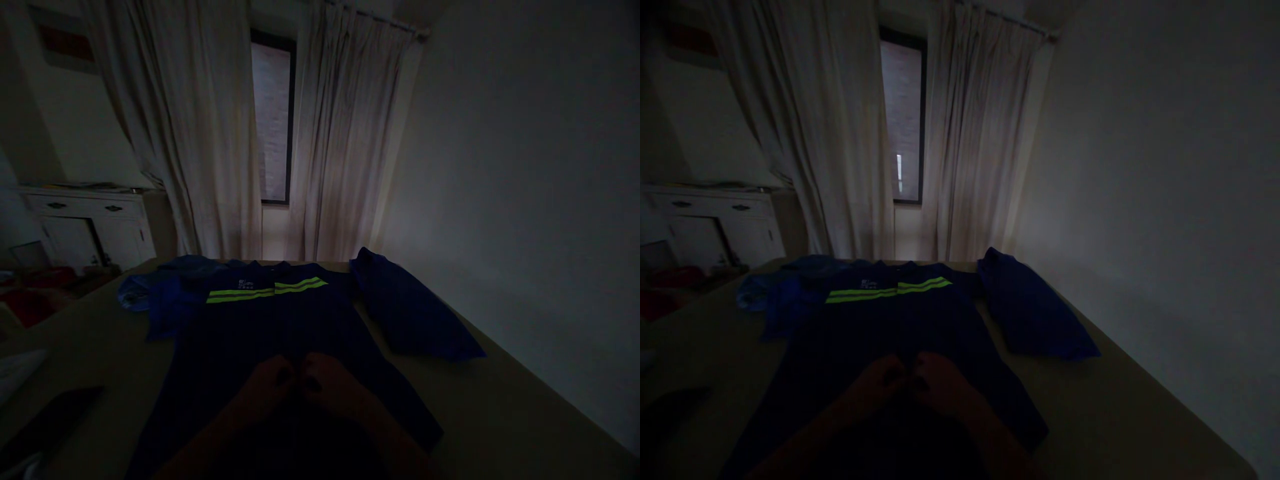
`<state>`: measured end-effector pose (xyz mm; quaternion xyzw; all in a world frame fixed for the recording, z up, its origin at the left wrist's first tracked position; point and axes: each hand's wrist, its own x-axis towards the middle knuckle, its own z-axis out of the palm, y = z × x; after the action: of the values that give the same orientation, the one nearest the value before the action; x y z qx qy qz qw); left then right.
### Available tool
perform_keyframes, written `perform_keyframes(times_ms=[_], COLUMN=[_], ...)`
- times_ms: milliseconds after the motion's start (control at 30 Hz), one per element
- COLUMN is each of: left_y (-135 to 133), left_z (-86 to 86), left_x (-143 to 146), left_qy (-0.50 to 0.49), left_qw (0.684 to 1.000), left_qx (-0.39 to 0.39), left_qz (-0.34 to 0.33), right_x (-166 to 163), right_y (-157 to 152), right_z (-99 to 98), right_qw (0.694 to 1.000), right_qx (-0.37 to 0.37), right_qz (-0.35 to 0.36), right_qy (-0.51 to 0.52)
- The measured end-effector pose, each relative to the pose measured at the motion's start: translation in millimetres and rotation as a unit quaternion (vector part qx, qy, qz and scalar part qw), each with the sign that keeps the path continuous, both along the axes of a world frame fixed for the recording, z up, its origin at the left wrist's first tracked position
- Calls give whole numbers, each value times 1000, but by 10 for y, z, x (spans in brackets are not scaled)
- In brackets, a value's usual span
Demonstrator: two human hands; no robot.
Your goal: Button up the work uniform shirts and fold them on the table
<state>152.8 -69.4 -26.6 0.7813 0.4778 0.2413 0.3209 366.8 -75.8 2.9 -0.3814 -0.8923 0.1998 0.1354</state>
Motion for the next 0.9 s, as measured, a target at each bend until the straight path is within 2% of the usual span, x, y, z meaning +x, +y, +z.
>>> perform_keyframes(times_ms=[200, 267, 333, 500, 600, 667, 767, 833, 900], left_y=[11, 15, 6, -21, -11, 4, 32, 57, 87], left_z=[-67, -75, -67, 24, 55, 26, -81, -157, -208], left_x=[72, 95, 108, 87, 39, 4, -30, -39, -44], left_qy=[-13, -35, -61, -92, -67, -15, 63, 71, 58], left_qw=[995, 993, 993, 995, 997, 1000, 989, 985, 985], left_qx=[-38, -44, -36, -21, -26, 24, 125, 145, 141], left_qz=[96, 108, 91, 29, 5, 3, 39, 66, 79], right_x=[66, 60, 35, -34, -24, -8, -10, -35, -71], right_y=[72, 99, 119, 123, 130, 139, 138, 127, 121], right_z=[-14, -30, -62, -116, -89, -66, -59, -71, -83], right_qw=[993, 988, 982, 972, 965, 961, 970, 976, 979], right_qx=[-28, -50, -69, -71, -102, -118, -59, 1, 27], right_qz=[24, 29, 11, -106, -125, -115, -117, -138, -153], right_qy=[111, 144, 176, 196, 207, 220, 204, 168, 132])
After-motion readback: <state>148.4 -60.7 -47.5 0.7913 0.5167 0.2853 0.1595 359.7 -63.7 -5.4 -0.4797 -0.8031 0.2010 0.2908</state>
